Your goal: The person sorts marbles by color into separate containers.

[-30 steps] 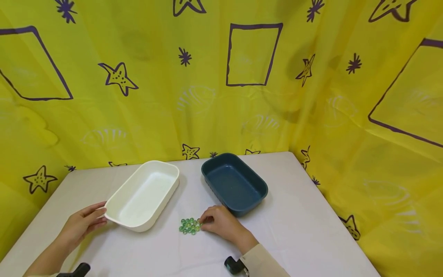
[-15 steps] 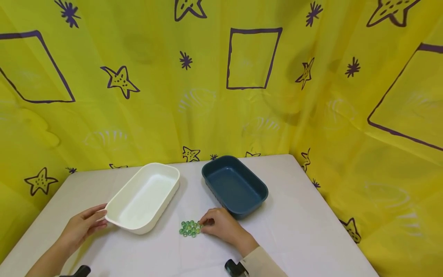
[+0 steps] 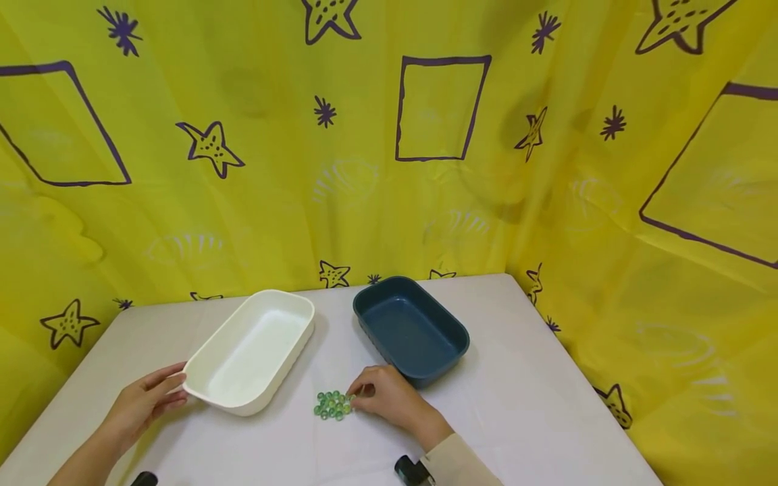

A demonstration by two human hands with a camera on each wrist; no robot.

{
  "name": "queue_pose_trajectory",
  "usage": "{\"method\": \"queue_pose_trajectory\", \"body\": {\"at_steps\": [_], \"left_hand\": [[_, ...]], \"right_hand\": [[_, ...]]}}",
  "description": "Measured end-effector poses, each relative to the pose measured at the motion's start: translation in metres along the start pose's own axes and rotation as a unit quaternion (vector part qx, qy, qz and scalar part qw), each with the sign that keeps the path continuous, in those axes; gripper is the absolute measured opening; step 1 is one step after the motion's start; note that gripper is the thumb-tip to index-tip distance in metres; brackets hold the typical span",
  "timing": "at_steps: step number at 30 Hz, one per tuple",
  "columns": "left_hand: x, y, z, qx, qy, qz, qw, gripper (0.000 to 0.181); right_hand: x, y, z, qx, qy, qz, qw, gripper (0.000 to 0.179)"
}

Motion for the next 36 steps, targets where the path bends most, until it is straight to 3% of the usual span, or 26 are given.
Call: {"method": "queue_pose_trajectory", "body": {"at_steps": [20, 36], "left_hand": [[0.0, -0.001, -0.001, 0.003, -0.005, -0.008, 1.0, 0.025], [0.0, -0.004, 0.0, -0.003, -0.004, -0.021, 0.9998, 0.027]], "right_hand": [[0.0, -0.005, 0.006, 0.025, 0.012, -0.012, 0.9995, 0.01], [0.005, -0.016, 0.01, 0.018, 0.002, -0.009, 0.9998, 0.011]]}}
Point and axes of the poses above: each hand's wrist, its own z-axis towards the middle knuckle, its own x-axis out of the back of the hand, y = z × x, the point moved 3 cm from there along z, towards the middle knuckle, and after that the axes turned 5 degrees about x, right-handed, at the moved point
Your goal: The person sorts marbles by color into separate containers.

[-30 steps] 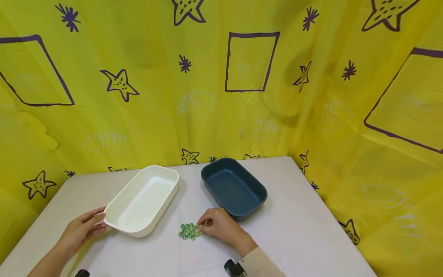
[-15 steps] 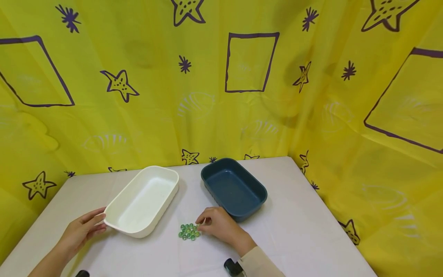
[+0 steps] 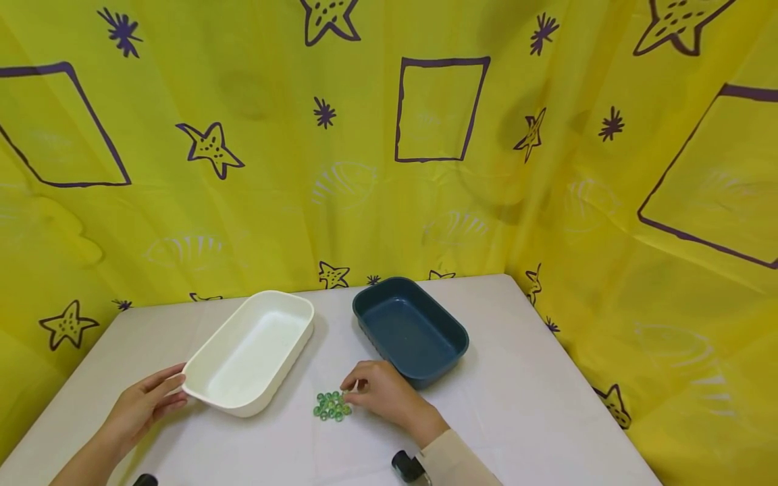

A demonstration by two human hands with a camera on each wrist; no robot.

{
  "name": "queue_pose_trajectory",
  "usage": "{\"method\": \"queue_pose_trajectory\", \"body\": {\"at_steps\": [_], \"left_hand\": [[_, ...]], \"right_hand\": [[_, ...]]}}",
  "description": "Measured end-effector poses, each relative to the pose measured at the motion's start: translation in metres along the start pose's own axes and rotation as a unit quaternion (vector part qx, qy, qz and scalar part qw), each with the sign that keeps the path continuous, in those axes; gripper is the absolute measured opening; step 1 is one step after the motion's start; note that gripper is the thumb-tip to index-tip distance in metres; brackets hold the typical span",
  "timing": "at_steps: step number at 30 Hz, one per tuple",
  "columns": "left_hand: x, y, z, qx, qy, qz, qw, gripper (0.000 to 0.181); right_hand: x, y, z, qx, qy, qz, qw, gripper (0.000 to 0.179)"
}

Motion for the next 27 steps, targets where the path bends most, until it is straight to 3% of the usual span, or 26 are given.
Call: {"method": "queue_pose_trajectory", "body": {"at_steps": [27], "left_hand": [[0.0, -0.002, -0.001, -0.015, 0.002, -0.01, 0.9998, 0.029]], "right_hand": [[0.002, -0.023, 0.027, 0.033, -0.007, -0.017, 0.9993, 0.013]]}}
Point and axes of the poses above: each hand's wrist, its own z-axis towards the middle knuckle, its own x-axis out of the back of the hand, y = z × x, the point moved 3 cm from there along z, towards the middle knuckle, and after that the axes turned 5 degrees about x, right-handed, at the moved point
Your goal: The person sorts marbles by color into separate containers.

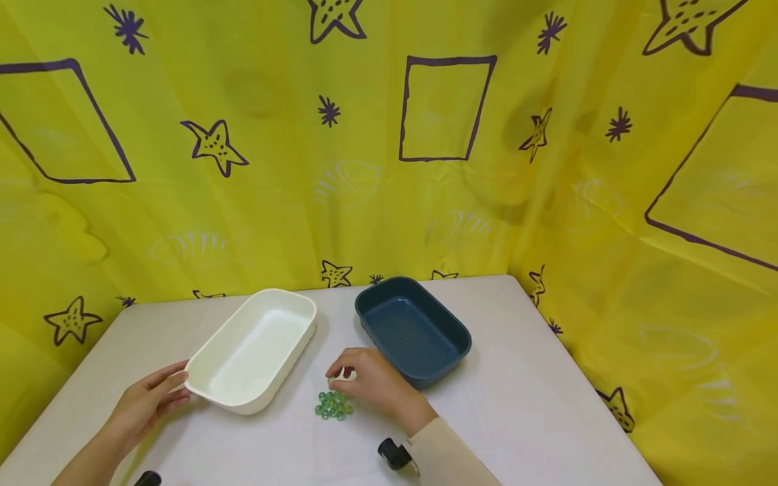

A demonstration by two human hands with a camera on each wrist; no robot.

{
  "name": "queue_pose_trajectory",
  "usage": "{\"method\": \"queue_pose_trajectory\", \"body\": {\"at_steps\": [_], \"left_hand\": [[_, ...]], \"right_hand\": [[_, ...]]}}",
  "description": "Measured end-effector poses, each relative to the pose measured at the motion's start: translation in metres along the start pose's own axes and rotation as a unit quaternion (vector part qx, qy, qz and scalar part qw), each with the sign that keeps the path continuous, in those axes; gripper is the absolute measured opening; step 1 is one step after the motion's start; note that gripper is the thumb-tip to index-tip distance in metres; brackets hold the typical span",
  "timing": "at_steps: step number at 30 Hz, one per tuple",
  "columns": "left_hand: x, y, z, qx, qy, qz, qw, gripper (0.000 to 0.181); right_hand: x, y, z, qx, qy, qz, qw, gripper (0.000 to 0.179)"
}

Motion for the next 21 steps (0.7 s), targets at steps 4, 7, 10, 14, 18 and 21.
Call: {"method": "queue_pose_trajectory", "body": {"at_steps": [4, 7, 10, 14, 18, 21], "left_hand": [[0.0, 0.001, 0.0, 0.0, -0.001, 0.0, 1.0, 0.031], [0.0, 0.0, 0.0, 0.003, 0.0, 0.004, 1.0, 0.03], [-0.001, 0.0, 0.0, 0.003, 0.001, 0.005, 1.0, 0.029], [0.0, 0.001, 0.0, -0.002, -0.001, 0.009, 1.0, 0.028], [0.0, 0.002, 0.001, -0.001, 0.003, 0.014, 0.9999, 0.028], [0.0, 0.001, 0.001, 0.001, 0.001, 0.014, 0.9999, 0.028]], "right_hand": [[0.001, -0.005, 0.007, -0.003, -0.007, 0.0, 1.0, 0.014], [0.002, -0.008, 0.012, -0.009, -0.014, 0.003, 0.9999, 0.015], [0.002, -0.011, 0.017, -0.005, -0.016, 0.004, 0.9999, 0.015], [0.002, -0.014, 0.025, 0.013, -0.014, 0.0, 0.9998, 0.013], [0.002, -0.017, 0.033, 0.028, -0.012, -0.003, 0.9995, 0.013], [0.001, -0.018, 0.038, 0.039, -0.009, -0.007, 0.9992, 0.011]]}}
Point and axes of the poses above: each hand's wrist, its own z-axis towards the middle knuckle, its own x-axis out of the back of the hand, y = z × x, the point moved 3 cm from there along z, towards the middle knuckle, and after that the axes turned 5 degrees about x, right-handed, at the moved point
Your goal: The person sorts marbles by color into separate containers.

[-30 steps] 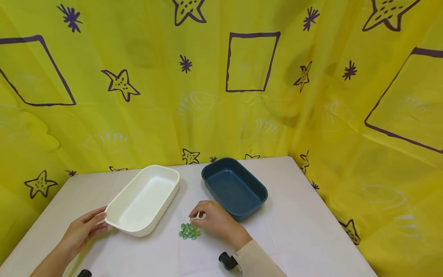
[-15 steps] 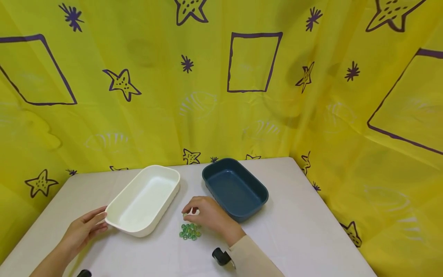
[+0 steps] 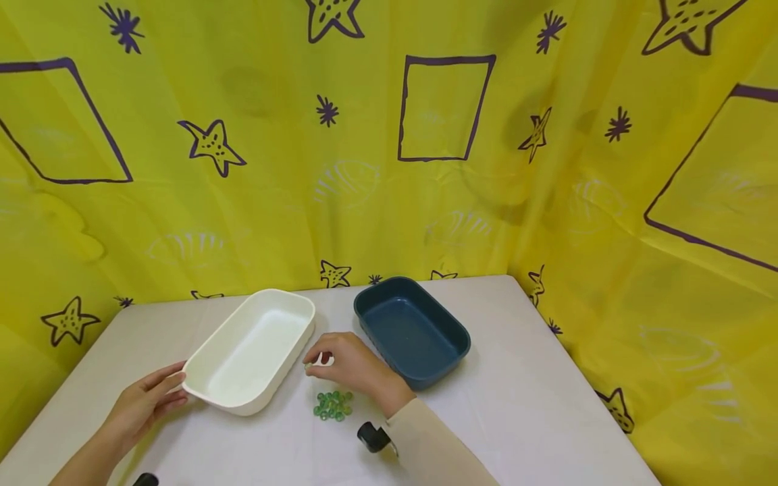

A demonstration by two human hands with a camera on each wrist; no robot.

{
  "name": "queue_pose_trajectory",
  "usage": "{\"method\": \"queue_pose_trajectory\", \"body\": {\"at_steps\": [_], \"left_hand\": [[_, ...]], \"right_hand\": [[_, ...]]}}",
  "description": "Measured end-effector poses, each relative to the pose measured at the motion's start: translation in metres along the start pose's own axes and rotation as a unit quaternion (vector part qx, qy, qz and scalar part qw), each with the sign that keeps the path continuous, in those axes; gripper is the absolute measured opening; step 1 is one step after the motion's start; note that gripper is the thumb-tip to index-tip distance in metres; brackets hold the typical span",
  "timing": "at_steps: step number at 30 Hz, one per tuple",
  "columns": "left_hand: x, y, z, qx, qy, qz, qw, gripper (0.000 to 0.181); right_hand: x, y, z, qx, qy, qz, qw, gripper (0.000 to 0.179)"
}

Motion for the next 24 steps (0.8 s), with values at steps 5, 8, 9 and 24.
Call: {"method": "queue_pose_trajectory", "body": {"at_steps": [5, 8, 9, 24], "left_hand": [[0.001, -0.002, 0.0, 0.003, -0.012, -0.008, 0.9999, 0.03], [0.0, -0.002, -0.001, 0.002, -0.008, -0.014, 0.9999, 0.031], [0.0, -0.002, -0.001, 0.004, -0.003, -0.013, 0.9999, 0.031], [0.0, -0.001, -0.001, -0.003, -0.009, -0.019, 0.9998, 0.032]], "right_hand": [[-0.002, -0.002, 0.009, 0.001, 0.008, -0.004, 1.0, 0.01], [-0.003, -0.003, 0.014, -0.014, 0.016, -0.015, 0.9997, 0.01], [-0.004, -0.003, 0.016, -0.02, 0.019, -0.018, 0.9995, 0.01], [-0.013, -0.007, 0.033, -0.03, 0.033, -0.017, 0.9989, 0.013]]}}
Point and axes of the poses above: each hand's wrist, its own z-axis towards the middle knuckle, its own x-axis out of the back of the hand, y = z × x, the point moved 3 cm from there along z, towards the middle knuckle, and after that the axes turned 5 degrees about x, right-handed, at the moved point
